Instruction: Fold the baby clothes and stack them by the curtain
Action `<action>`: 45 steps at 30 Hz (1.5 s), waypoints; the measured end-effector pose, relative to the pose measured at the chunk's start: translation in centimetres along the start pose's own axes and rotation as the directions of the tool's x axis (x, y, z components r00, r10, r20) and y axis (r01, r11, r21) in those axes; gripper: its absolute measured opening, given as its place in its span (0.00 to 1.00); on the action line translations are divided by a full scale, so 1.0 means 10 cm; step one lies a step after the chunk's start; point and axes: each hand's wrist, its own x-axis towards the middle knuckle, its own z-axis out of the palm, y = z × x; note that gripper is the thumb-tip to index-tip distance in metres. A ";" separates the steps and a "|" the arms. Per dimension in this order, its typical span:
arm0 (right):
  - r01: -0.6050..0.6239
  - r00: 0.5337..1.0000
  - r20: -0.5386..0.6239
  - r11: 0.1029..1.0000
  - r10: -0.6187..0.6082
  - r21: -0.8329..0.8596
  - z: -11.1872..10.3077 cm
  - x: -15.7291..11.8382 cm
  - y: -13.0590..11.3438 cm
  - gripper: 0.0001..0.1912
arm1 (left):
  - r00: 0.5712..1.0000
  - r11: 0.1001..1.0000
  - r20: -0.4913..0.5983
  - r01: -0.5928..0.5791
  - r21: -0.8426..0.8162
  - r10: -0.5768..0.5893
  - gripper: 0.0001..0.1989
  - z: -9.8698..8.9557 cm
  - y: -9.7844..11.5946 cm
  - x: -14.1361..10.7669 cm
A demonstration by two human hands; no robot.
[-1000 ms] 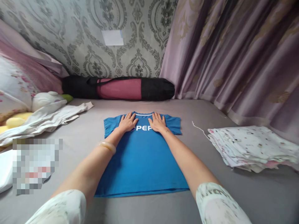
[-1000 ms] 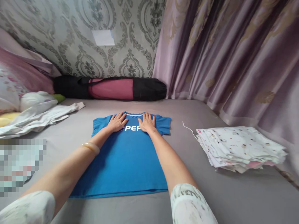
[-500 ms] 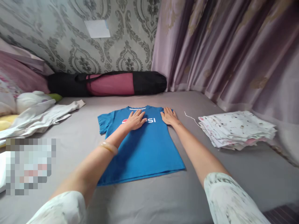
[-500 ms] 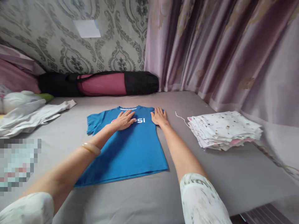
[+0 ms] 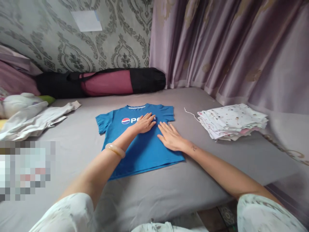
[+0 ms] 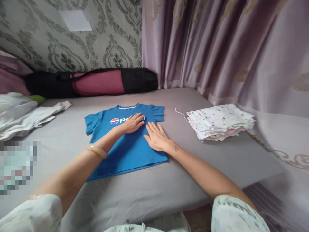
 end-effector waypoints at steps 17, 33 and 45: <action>-0.437 0.884 -0.117 0.888 0.453 0.140 -0.16 -0.62 -0.04 0.17 | 0.992 0.992 -0.112 -0.038 0.118 0.051 0.18 -0.23 0.50 0.59; -0.348 0.931 -0.048 0.922 0.361 0.171 -0.08 -0.78 -0.05 0.09 | 0.933 0.948 -0.169 0.315 -0.051 -0.319 0.17 -0.07 1.17 1.31; -0.225 0.952 -0.078 0.850 0.296 0.475 -0.06 -0.83 -0.06 0.00 | 0.831 0.547 -0.078 0.288 -0.786 -0.550 0.04 -0.41 0.73 1.27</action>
